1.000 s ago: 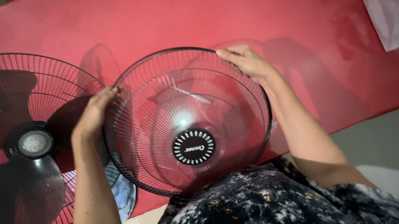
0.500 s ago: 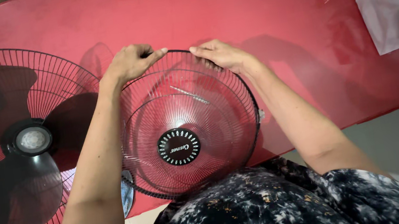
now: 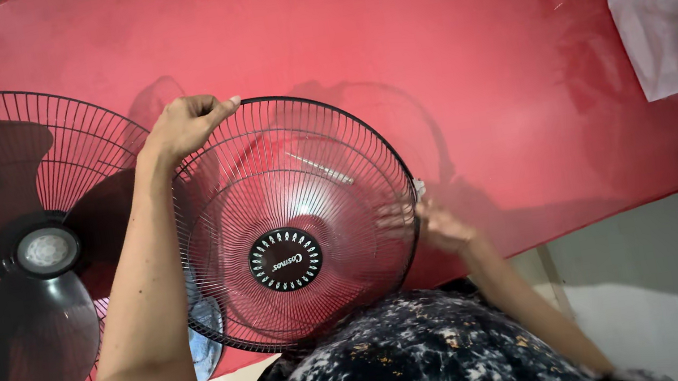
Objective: The person aligns and attaches the front wire cage to a table fan, then uses a screwdriver to tighten the securing screw on the cage. The fan remains on a red table throughout the process.
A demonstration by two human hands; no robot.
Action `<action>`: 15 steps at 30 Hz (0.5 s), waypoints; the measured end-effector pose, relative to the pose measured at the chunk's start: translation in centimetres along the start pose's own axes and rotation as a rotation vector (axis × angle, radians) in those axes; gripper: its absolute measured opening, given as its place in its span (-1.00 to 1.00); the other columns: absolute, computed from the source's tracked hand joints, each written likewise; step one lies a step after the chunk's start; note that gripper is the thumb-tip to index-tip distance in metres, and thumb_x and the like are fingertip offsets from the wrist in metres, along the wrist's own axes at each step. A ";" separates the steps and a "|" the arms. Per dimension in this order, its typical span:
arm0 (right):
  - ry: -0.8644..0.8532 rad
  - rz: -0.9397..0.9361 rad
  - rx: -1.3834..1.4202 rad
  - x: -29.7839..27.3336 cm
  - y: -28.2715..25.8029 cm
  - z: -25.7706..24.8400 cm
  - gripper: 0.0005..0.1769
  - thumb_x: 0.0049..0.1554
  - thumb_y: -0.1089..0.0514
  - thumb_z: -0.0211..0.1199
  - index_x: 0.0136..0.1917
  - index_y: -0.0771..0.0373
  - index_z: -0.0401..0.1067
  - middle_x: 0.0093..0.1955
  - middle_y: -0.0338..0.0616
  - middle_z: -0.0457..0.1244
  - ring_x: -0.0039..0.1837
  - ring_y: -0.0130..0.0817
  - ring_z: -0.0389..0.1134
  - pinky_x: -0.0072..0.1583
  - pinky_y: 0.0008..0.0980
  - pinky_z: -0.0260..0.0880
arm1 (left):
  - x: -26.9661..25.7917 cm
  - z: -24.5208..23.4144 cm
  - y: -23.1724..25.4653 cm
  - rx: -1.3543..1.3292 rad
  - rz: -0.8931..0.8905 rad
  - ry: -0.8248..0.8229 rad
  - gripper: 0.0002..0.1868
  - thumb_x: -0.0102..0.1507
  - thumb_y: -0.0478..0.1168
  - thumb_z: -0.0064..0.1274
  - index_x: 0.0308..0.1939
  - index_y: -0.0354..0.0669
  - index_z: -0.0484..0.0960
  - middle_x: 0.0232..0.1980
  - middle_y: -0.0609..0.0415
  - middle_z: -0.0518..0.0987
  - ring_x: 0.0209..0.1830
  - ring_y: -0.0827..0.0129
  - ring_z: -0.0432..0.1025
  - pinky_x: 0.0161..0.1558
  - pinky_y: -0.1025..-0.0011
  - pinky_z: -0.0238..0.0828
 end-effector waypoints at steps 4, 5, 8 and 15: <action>0.334 -0.244 0.119 -0.7 3.0 -3.5 -0.70 0.24 -0.01 0.22 0.12 0.21 0.40 0.06 -0.04 0.37 0.09 -0.08 0.45 0.12 -0.01 0.48 | 1.1 0.1 -0.3 -0.032 0.026 0.045 -0.33 0.22 0.37 0.12 -0.22 -0.25 0.74 -0.38 -0.02 0.58 -0.26 0.30 0.48 -0.09 0.22 0.38; 0.393 -0.266 0.132 -0.9 2.9 -4.7 -0.75 0.27 0.02 0.24 0.08 0.21 0.41 -0.02 -0.09 0.37 0.00 -0.15 0.44 0.04 -0.09 0.49 | 1.1 -0.3 -0.2 -0.043 0.063 0.075 -0.34 0.23 0.37 0.14 -0.21 -0.23 0.73 -0.36 0.05 0.56 -0.25 0.35 0.44 -0.10 0.23 0.34; 0.502 -0.386 0.114 -1.1 -0.5 -7.0 -0.85 0.27 0.11 0.29 0.03 0.21 0.44 -0.15 -0.19 0.36 -0.15 -0.34 0.40 -0.12 -0.31 0.44 | 1.3 -0.9 -0.6 -0.084 0.011 0.081 -0.32 0.27 0.36 0.11 -0.31 -0.28 0.66 -0.43 0.08 0.46 -0.35 0.37 0.35 -0.18 0.25 0.33; 0.463 -0.351 -0.077 2.6 -15.4 -7.5 -0.90 0.20 0.18 0.35 -0.05 0.26 0.51 -0.20 -0.23 0.37 -0.22 -0.45 0.38 -0.16 -0.47 0.41 | -1.4 -1.7 -0.4 -0.433 0.087 0.296 -0.48 0.34 0.22 0.15 -0.47 -0.10 0.57 -0.50 0.38 0.36 -0.49 0.70 0.18 -0.42 0.53 0.16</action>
Point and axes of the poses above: each hand's wrist, its own x-axis towards the middle knuckle, its own z-axis out of the palm, y = z × x, the point moved 9 cm from there along x, towards the middle knuckle
